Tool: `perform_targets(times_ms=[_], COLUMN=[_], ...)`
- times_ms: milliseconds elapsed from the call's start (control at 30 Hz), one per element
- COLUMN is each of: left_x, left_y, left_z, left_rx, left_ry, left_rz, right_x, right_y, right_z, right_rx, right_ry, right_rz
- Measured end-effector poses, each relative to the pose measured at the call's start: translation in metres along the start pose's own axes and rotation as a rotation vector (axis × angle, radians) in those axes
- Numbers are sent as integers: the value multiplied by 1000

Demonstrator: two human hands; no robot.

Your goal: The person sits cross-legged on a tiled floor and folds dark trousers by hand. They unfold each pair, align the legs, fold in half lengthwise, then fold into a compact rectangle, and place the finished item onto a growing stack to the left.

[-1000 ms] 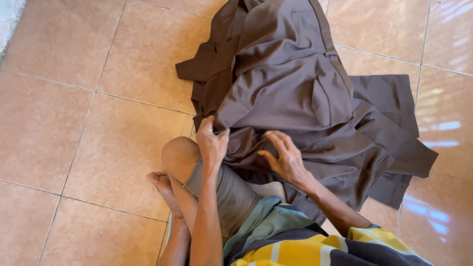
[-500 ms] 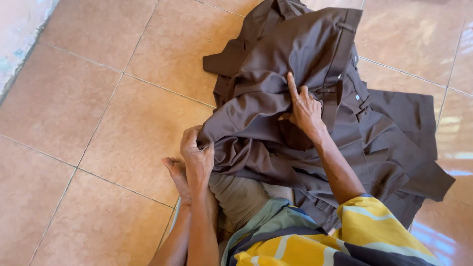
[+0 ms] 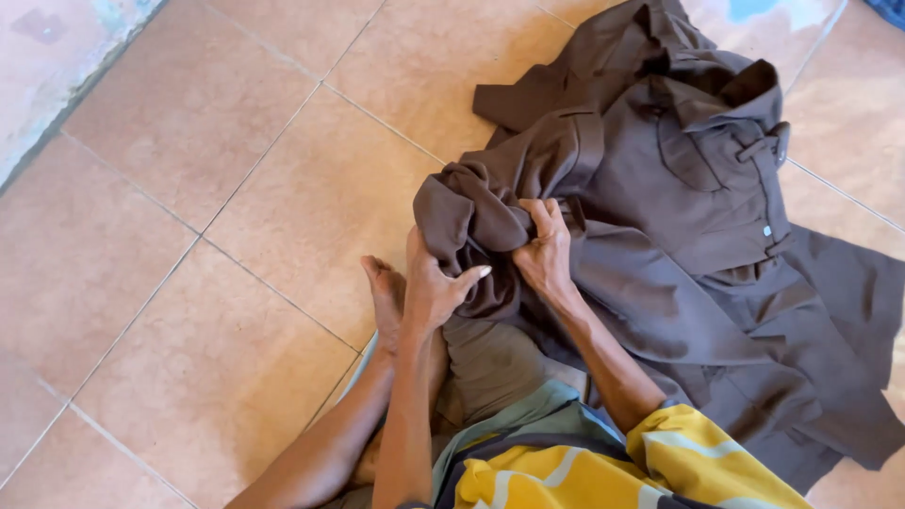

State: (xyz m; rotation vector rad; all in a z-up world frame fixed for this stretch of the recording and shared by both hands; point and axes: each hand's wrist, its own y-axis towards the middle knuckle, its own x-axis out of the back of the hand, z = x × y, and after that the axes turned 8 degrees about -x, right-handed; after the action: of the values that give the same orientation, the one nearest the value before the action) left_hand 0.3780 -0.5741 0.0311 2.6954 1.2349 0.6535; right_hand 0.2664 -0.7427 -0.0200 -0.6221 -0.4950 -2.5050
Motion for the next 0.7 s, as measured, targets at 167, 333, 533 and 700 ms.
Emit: perform_targets(times_ms=[167, 333, 533, 700], left_x=[9, 28, 140, 212], left_y=[-12, -39, -67, -119], left_z=[18, 85, 55, 92], left_rx=[-51, -132, -65, 96], left_ry=[274, -7, 368, 583], left_rz=[-225, -710, -1048, -1193], right_x=[-33, -75, -158, -234], right_y=[11, 5, -48, -99], right_z=[71, 155, 218, 245], right_rx=[221, 439, 460, 431], right_ry=[260, 435, 688, 632], right_rz=[72, 162, 403, 646])
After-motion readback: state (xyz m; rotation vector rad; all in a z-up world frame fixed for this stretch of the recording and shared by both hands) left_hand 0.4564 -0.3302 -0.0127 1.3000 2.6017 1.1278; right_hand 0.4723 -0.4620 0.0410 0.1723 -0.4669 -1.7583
